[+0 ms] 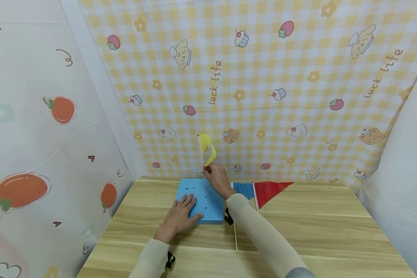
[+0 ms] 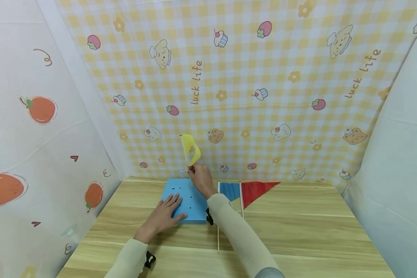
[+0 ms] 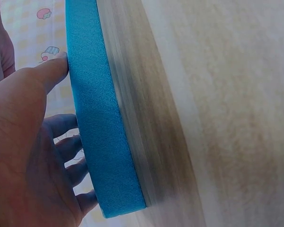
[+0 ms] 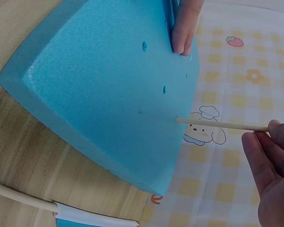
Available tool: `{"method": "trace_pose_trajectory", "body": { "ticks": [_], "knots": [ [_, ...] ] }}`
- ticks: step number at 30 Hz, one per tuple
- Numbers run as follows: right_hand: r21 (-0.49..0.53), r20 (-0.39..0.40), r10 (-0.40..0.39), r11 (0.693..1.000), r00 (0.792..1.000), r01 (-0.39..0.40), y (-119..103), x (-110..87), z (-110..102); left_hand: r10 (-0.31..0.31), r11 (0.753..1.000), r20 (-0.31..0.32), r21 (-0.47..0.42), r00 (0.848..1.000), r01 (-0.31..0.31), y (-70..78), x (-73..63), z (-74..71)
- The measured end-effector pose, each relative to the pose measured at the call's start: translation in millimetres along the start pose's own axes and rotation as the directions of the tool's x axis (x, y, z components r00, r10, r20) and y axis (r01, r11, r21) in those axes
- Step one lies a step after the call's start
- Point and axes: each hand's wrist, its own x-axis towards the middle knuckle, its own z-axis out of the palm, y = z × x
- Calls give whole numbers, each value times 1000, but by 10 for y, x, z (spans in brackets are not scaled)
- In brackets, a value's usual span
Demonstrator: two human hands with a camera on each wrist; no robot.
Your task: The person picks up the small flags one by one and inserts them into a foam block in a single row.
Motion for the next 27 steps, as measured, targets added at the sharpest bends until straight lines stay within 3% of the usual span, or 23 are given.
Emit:
{"method": "trace_pose_trajectory", "body": {
  "ticks": [15,22,27],
  "knots": [
    [29,24,60,998,998,-61,10,-33,-3,-1,1000,1,-3,1000,1,25,1,-25],
    [43,5,69,997,998,-69,27,-43,-51,1,1000,-22,-13,1000,-1,4,5,9],
    [59,-27,58,997,998,-56,106,-64,-162,-2,1000,-2,-18,1000,2,11,6,-7]
  ]
}}
